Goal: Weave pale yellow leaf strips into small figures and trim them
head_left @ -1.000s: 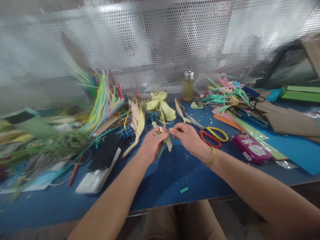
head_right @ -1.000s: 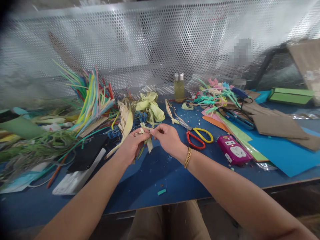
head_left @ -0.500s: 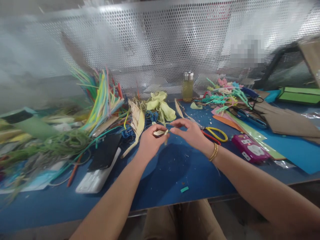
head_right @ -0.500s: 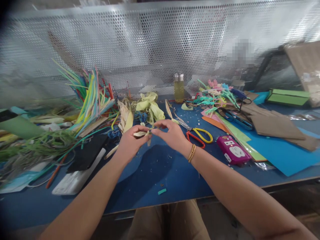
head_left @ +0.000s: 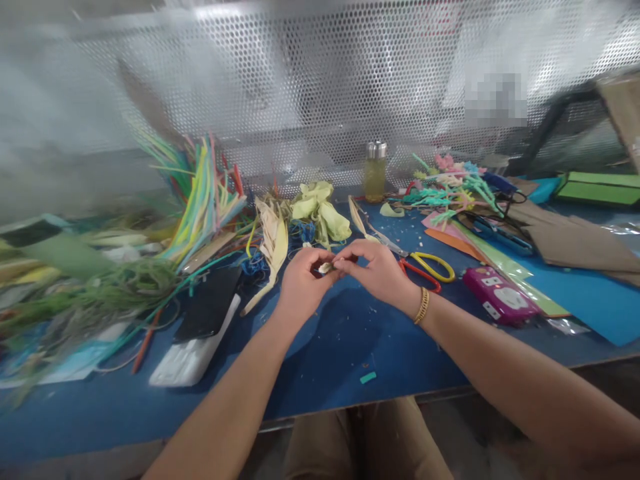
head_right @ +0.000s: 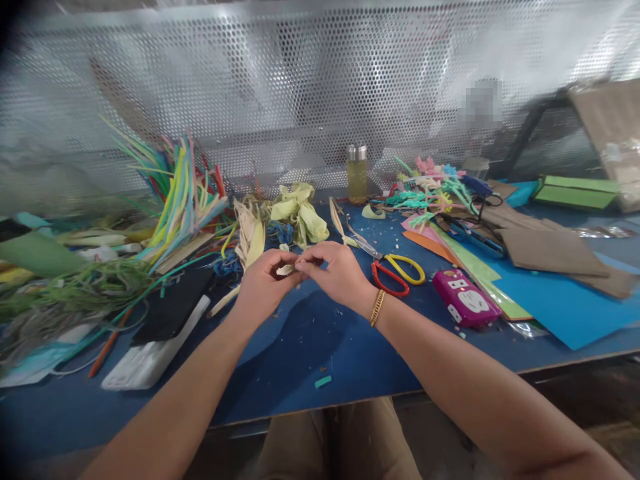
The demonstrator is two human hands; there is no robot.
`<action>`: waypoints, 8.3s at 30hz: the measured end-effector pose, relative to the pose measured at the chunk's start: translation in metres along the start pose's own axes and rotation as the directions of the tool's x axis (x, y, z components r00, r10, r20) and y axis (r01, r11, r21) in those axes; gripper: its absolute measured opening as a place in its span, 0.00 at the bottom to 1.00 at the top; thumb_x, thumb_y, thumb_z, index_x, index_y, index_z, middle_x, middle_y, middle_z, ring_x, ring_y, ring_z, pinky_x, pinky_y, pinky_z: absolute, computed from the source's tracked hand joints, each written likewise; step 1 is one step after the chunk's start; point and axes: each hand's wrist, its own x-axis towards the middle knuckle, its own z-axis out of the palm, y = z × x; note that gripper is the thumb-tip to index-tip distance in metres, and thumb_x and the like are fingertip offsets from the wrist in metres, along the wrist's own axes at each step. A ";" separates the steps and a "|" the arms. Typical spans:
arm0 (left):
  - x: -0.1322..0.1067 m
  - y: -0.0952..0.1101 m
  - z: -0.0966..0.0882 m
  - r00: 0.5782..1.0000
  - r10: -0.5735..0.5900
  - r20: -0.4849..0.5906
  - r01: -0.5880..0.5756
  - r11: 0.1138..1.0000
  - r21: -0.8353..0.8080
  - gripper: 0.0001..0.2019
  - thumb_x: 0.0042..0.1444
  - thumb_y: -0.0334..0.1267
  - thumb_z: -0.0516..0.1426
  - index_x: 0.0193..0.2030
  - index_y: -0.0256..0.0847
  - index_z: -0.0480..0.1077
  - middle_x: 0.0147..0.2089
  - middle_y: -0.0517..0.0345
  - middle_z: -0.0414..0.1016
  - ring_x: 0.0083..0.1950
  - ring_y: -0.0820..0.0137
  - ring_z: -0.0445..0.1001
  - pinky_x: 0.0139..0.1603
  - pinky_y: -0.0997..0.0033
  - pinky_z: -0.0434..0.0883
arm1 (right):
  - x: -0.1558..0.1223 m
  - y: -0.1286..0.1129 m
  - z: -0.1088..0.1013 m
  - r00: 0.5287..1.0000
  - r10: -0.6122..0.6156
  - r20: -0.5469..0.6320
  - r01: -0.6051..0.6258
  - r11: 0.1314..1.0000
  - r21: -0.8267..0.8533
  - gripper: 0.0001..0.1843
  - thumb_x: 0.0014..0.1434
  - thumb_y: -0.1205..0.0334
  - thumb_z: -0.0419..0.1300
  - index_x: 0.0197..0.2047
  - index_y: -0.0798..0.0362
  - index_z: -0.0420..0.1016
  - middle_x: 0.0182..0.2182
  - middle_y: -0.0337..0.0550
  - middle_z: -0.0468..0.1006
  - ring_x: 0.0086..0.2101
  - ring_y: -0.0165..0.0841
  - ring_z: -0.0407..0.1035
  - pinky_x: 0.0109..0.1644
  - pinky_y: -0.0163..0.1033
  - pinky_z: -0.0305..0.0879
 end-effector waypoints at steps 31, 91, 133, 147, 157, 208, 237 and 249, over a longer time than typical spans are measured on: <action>-0.008 0.006 0.009 0.993 -0.055 0.106 0.077 0.972 -0.220 0.05 0.47 0.34 0.60 0.28 0.40 0.66 0.24 0.66 0.61 0.26 0.76 0.59 0.29 0.75 0.58 | -0.002 -0.005 0.006 0.972 0.143 -0.187 -0.147 0.989 -0.004 0.09 0.59 0.60 0.60 0.29 0.54 0.74 0.29 0.41 0.77 0.31 0.30 0.69 0.38 0.36 0.63; 0.001 -0.001 0.002 0.968 0.065 0.243 -0.050 0.996 -0.068 0.08 0.56 0.40 0.58 0.41 0.41 0.70 0.34 0.59 0.73 0.36 0.69 0.70 0.40 0.70 0.67 | 0.002 -0.001 -0.009 0.857 0.440 0.268 -0.487 0.521 0.701 0.11 0.46 0.61 0.68 0.28 0.54 0.69 0.24 0.33 0.69 0.26 0.24 0.62 0.33 0.34 0.60; -0.010 0.002 0.026 0.809 -0.430 0.401 0.587 0.608 -0.534 0.21 0.53 0.56 0.59 0.31 0.37 0.70 0.24 0.62 0.62 0.23 0.78 0.56 0.21 0.78 0.51 | 0.006 0.018 -0.014 0.892 0.423 0.162 -0.449 0.781 0.434 0.21 0.47 0.48 0.68 0.20 0.54 0.67 0.19 0.34 0.65 0.23 0.25 0.56 0.29 0.35 0.53; -0.011 0.002 0.024 0.900 -0.373 0.225 0.436 0.780 -0.450 0.20 0.49 0.56 0.62 0.29 0.37 0.76 0.31 0.53 0.76 0.35 0.68 0.70 0.37 0.69 0.64 | 0.007 0.018 -0.015 0.864 0.435 0.253 -0.495 0.646 0.581 0.18 0.42 0.51 0.72 0.27 0.55 0.72 0.22 0.35 0.71 0.25 0.25 0.61 0.31 0.35 0.58; -0.011 0.011 0.019 0.812 -0.439 0.384 0.583 0.599 -0.549 0.17 0.52 0.50 0.62 0.35 0.35 0.78 0.33 0.50 0.78 0.32 0.71 0.73 0.35 0.73 0.65 | 0.007 0.020 -0.006 0.926 0.364 0.096 -0.367 0.814 0.450 0.18 0.47 0.49 0.69 0.25 0.54 0.70 0.22 0.35 0.68 0.25 0.26 0.59 0.31 0.36 0.57; -0.012 0.013 0.027 0.825 -0.459 0.330 0.554 0.539 -0.635 0.16 0.40 0.39 0.71 0.37 0.37 0.78 0.33 0.53 0.80 0.36 0.70 0.76 0.40 0.72 0.70 | 0.007 0.016 -0.017 0.895 0.417 0.161 -0.415 0.642 0.644 0.19 0.39 0.55 0.73 0.28 0.54 0.70 0.24 0.34 0.73 0.26 0.25 0.66 0.33 0.34 0.63; -0.009 0.004 0.027 0.875 -0.463 0.141 0.431 0.613 -0.662 0.15 0.38 0.37 0.71 0.34 0.37 0.76 0.32 0.58 0.77 0.34 0.73 0.73 0.37 0.74 0.67 | 0.004 0.009 0.013 0.840 0.540 -0.049 -0.370 0.637 0.676 0.21 0.37 0.54 0.73 0.29 0.54 0.69 0.22 0.34 0.71 0.24 0.25 0.63 0.30 0.36 0.60; -0.007 0.007 0.019 0.751 -0.547 0.371 0.616 0.378 -0.691 0.10 0.55 0.43 0.62 0.37 0.38 0.77 0.40 0.52 0.80 0.38 0.71 0.76 0.35 0.76 0.68 | 0.005 0.023 0.000 0.812 0.566 0.141 -0.476 0.504 0.720 0.20 0.39 0.58 0.74 0.32 0.55 0.72 0.23 0.32 0.72 0.23 0.23 0.63 0.29 0.33 0.58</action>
